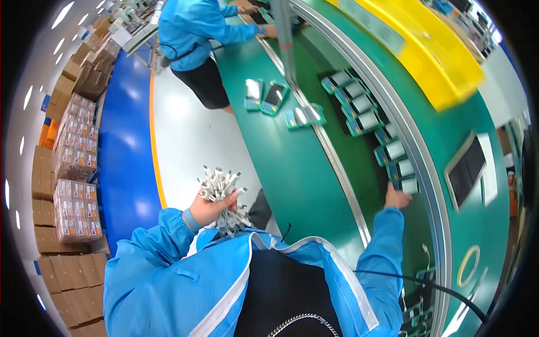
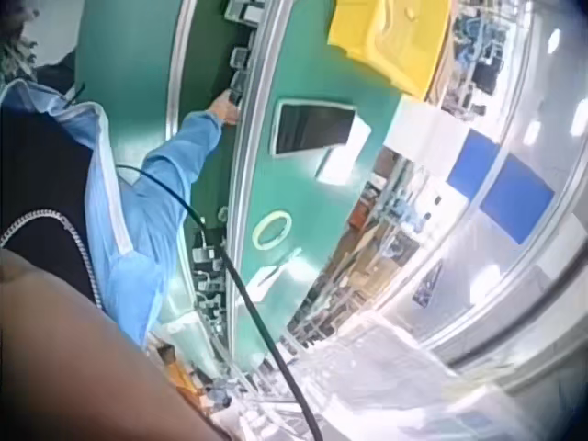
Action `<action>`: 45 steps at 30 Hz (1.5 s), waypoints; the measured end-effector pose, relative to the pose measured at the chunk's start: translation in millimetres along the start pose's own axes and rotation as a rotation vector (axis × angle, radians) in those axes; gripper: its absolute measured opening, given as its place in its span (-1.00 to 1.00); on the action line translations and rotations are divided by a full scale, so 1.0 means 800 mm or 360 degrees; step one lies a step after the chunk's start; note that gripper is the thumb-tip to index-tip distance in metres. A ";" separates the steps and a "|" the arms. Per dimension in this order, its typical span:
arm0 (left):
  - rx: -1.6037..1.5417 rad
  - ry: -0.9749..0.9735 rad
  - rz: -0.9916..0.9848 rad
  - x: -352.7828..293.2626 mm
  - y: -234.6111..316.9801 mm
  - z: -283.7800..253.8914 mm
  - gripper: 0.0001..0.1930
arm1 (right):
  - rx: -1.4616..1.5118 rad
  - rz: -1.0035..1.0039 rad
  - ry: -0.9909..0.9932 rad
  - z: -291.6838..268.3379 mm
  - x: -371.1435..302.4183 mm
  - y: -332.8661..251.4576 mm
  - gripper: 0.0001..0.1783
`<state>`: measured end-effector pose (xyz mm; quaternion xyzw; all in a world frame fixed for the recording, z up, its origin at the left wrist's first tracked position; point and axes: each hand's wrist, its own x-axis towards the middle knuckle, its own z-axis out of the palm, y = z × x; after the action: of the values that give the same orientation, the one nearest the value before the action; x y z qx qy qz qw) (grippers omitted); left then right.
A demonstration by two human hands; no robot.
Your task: The person tests electronic payment terminals by picking them up, tapping their screens and buttons, and plugging and unplugging charging cables.
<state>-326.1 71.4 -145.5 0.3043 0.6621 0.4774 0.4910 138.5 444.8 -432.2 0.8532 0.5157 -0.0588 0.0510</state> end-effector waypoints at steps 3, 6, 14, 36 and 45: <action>-0.0088 -0.0063 -0.0136 0.062 0.014 -0.067 -0.85 | 0.0065 0.0293 0.0360 0.023 0.001 -0.011 0.37; 0.0198 -0.0098 0.0141 0.114 0.025 -0.119 -0.80 | 0.0583 0.0472 0.0259 -0.002 -0.009 -0.019 0.11; 0.0531 -0.0534 0.0805 0.245 0.046 -0.130 -0.67 | 0.1505 0.0026 0.0442 -0.082 -0.247 -0.083 -0.47; 0.0491 -0.1643 0.0148 0.187 0.069 0.169 -0.83 | 0.1388 -0.0380 0.0540 -0.227 -0.490 -0.071 0.08; -0.0175 -0.1068 -0.0096 0.173 -0.066 0.284 -0.80 | 0.1900 -0.0259 -0.0193 -0.184 -0.389 0.131 -0.02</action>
<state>-154.9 248.8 -258.7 0.3979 0.4454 0.3711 0.7110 95.3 146.0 -236.5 0.6872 0.4535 -0.3903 -0.4121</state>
